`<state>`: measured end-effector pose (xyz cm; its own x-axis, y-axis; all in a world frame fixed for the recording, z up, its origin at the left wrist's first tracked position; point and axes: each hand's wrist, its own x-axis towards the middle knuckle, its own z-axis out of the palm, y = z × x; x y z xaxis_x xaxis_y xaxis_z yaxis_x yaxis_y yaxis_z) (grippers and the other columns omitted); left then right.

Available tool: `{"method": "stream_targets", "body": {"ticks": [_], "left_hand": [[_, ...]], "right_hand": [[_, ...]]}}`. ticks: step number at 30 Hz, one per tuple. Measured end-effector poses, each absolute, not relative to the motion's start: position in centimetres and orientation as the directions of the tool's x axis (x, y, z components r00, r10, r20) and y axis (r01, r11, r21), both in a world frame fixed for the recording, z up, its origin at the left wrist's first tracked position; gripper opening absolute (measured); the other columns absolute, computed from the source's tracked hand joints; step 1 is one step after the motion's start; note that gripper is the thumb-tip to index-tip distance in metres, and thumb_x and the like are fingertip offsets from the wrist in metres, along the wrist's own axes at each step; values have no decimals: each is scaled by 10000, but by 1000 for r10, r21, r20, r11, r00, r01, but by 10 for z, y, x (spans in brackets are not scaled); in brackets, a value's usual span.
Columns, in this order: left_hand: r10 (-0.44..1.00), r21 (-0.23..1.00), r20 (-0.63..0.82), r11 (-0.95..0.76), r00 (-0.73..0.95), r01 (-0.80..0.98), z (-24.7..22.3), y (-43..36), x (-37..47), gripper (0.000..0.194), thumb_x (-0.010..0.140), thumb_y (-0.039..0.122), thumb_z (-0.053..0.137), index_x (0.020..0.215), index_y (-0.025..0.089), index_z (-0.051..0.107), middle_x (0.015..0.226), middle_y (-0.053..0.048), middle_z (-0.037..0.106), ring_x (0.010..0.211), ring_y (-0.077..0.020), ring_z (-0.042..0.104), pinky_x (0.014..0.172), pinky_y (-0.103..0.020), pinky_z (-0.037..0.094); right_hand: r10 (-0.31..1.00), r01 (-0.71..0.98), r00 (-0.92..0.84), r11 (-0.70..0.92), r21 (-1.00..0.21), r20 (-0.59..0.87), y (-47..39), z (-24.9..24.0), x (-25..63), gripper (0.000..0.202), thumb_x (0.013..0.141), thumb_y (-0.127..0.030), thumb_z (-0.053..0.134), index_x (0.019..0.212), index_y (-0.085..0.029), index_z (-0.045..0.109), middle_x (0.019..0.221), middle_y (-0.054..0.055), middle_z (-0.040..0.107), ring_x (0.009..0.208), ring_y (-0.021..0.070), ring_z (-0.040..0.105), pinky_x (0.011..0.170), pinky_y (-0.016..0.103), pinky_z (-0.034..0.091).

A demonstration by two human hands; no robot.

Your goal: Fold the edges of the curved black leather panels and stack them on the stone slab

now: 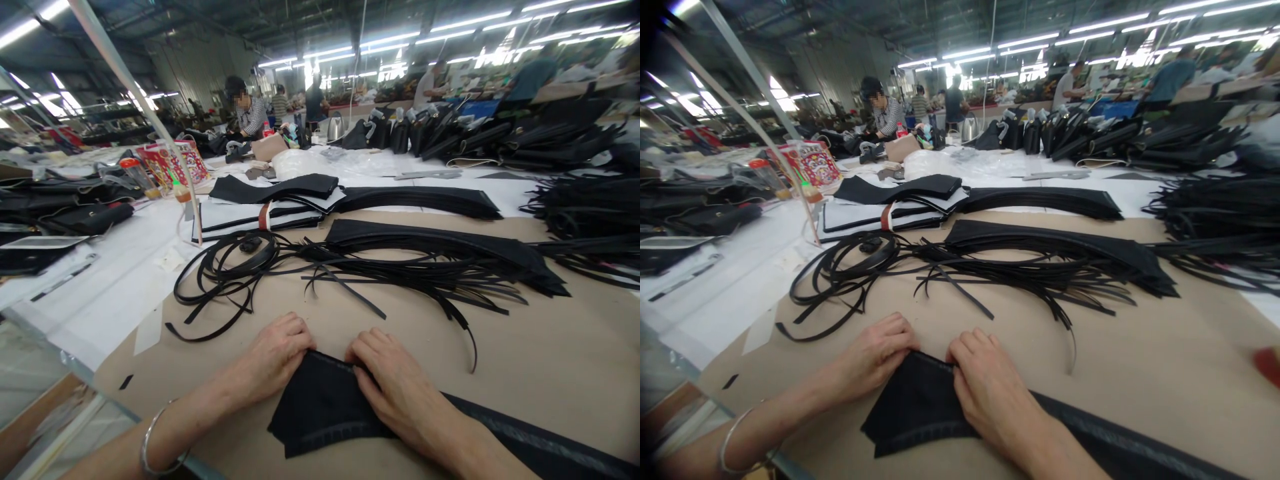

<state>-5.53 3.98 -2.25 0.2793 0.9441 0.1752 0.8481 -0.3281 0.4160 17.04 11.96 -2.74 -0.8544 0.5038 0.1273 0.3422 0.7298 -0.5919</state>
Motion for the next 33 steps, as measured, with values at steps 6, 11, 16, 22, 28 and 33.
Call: {"method": "stream_targets", "body": {"ticks": [6, 11, 16, 22, 28, 33], "left_hand": [[920, 321, 219, -384, 326, 866, -29, 35, -55, 268, 953, 79, 375, 889, 173, 618, 848, -50, 566, 841, -190, 480, 748, -320, 399], [887, 202, 236, -443, 396, 873, -25, 31, -52, 262, 934, 56, 388, 859, 161, 616, 814, -49, 564, 805, -194, 467, 742, -338, 397], [846, 89, 253, -502, 468, 860, -23, 28, -50, 213, 931, 68, 425, 983, 137, 620, 852, -59, 594, 840, -201, 501, 804, -355, 443], [797, -103, 280, -529, 535, 842, -26, 21, -47, 230, 942, 82, 437, 1098, 95, 605, 910, -82, 635, 936, -227, 572, 889, -381, 494], [774, -181, 253, -552, 581, 814, -31, 14, -60, 321, 965, 88, 365, 1210, 79, 572, 1040, -128, 672, 1047, -239, 592, 925, -398, 506], [816, -107, 285, -494, 503, 863, -27, 14, -67, 320, 991, 126, 343, 1183, 148, 598, 1092, -89, 676, 1072, -230, 572, 928, -380, 459]], "right_hand": [[398, 240, -900, 790, -564, 175, 121, -33, 176, 266, 879, 43, 433, 986, -162, 564, 963, 49, 516, 896, 218, 448, 821, 363, 386], [344, 215, -917, 853, -476, 202, 119, -39, 181, 292, 884, 40, 417, 1027, -150, 588, 953, 63, 522, 862, 223, 443, 799, 369, 389], [323, 220, -918, 898, -381, 232, 116, -43, 184, 281, 887, 27, 458, 1047, -159, 596, 962, 59, 542, 857, 215, 449, 791, 353, 377], [298, 226, -927, 928, -296, 226, 113, -45, 183, 272, 870, 21, 514, 1070, -147, 589, 968, 54, 546, 848, 213, 445, 794, 360, 361], [281, 231, -938, 943, -239, 202, 112, -46, 185, 268, 883, -3, 546, 1114, -136, 567, 977, 50, 543, 851, 214, 437, 802, 368, 352], [260, 223, -945, 956, -190, 197, 111, -45, 185, 277, 887, -33, 574, 1145, -131, 558, 986, 53, 541, 855, 220, 442, 793, 372, 357]]}}
